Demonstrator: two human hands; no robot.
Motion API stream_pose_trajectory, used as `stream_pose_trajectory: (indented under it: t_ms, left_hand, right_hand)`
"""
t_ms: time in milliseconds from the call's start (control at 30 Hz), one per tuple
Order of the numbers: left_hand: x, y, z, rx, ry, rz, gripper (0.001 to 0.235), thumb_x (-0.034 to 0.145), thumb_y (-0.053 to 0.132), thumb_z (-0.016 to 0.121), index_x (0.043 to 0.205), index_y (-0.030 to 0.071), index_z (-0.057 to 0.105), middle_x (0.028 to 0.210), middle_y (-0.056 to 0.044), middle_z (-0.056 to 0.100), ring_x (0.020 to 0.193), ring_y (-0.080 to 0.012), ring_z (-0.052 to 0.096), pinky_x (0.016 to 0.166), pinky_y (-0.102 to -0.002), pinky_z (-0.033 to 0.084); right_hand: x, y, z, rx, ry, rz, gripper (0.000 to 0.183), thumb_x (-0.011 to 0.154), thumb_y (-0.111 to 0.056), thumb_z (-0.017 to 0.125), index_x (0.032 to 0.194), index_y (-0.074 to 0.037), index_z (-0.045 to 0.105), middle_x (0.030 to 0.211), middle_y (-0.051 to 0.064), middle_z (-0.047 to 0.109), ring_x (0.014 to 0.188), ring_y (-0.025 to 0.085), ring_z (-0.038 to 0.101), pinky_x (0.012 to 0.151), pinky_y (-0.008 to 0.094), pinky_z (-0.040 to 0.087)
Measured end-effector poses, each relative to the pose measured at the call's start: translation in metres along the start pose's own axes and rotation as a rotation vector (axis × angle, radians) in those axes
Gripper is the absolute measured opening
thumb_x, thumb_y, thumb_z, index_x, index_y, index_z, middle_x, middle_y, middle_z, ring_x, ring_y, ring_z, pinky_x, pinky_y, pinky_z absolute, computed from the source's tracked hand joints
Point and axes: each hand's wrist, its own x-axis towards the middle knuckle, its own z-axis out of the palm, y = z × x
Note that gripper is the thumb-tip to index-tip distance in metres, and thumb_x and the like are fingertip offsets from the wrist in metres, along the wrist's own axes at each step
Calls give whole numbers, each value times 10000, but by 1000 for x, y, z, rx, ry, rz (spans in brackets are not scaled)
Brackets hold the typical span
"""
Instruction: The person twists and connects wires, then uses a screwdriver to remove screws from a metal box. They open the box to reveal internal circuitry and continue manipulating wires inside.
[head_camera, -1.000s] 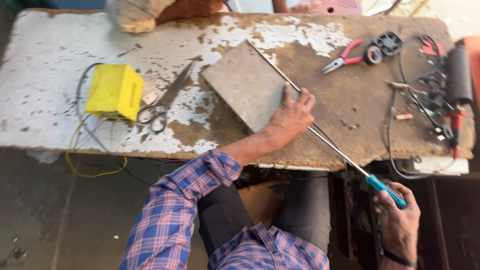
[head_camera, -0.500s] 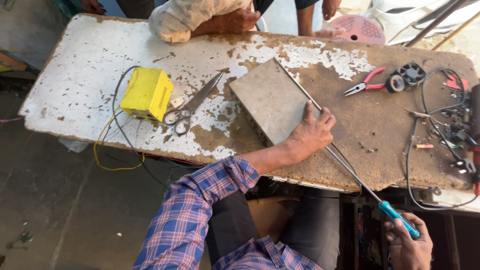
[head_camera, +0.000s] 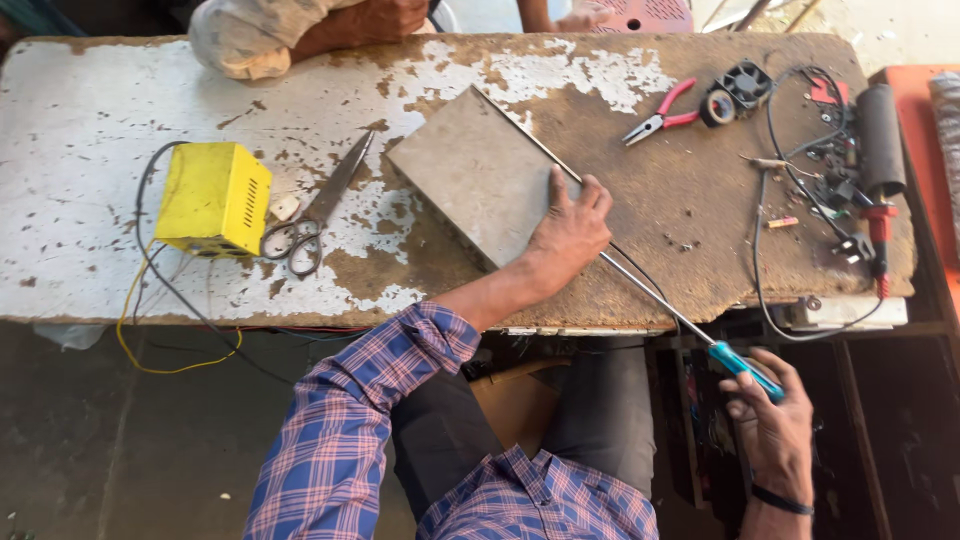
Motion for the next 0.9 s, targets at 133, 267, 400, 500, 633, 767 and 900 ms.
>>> stream_pose_trajectory:
  t_ms: [133, 267, 400, 500, 633, 767, 900]
  left_hand:
    - [2, 0, 0, 38, -67, 20, 151, 749, 103, 765, 890, 49, 774, 1395, -207, 496, 1347, -391, 415, 1018, -814, 335]
    - [1, 3, 4, 14, 11, -18, 191, 792, 148, 722, 939, 47, 790, 1338, -200, 530, 1326, -383, 432, 999, -834, 331]
    - [0, 6, 13, -9, 83, -34, 204, 811, 178, 704, 949, 58, 796, 1323, -192, 540, 1325, -392, 435, 1005, -828, 323]
    - [1, 5, 18, 7, 96, -32, 200, 815, 183, 705, 942, 58, 798, 1310, -193, 547, 1316, -389, 434, 1002, -827, 323]
    - [4, 4, 23, 14, 77, -20, 150, 774, 155, 759, 891, 66, 790, 1334, -178, 551, 1311, -385, 436, 1011, -815, 321]
    - [4, 2, 27, 17, 42, -15, 76, 736, 84, 813, 790, 90, 760, 1360, -157, 557, 1332, -386, 441, 1050, -796, 294]
    - [3, -1, 21, 65, 52, 28, 104, 727, 95, 838, 774, 84, 746, 1351, -143, 578, 1333, -383, 466, 1104, -752, 269]
  right_hand:
    - [-2, 8, 3, -153, 65, 40, 400, 1133, -258, 604, 1309, 102, 591, 951, 153, 645, 709, 134, 597, 545, 241, 441]
    - [-4, 4, 5, -34, 45, 68, 385, 1039, -235, 617, 1333, 5, 552, 991, 95, 694, 680, 102, 617, 502, 200, 433]
    - [-12, 0, 5, -139, 46, 2, 321, 1136, -190, 679, 1157, 125, 619, 831, 167, 616, 623, 139, 522, 489, 222, 395]
    - [-5, 1, 2, 16, 35, 51, 400, 904, -88, 679, 1292, -58, 585, 998, 66, 703, 720, 124, 703, 514, 196, 521]
    - [-1, 13, -14, 133, 21, -7, 227, 1027, -75, 715, 1229, 16, 663, 910, 121, 666, 680, 149, 635, 542, 215, 499]
    - [-3, 26, -33, 381, 82, -98, 191, 1004, -36, 726, 1176, -9, 647, 1037, 115, 717, 797, 168, 706, 637, 214, 558]
    - [-1, 26, -39, 499, 152, -143, 178, 1038, -41, 737, 1186, -29, 638, 990, 88, 687, 806, 163, 705, 628, 205, 551]
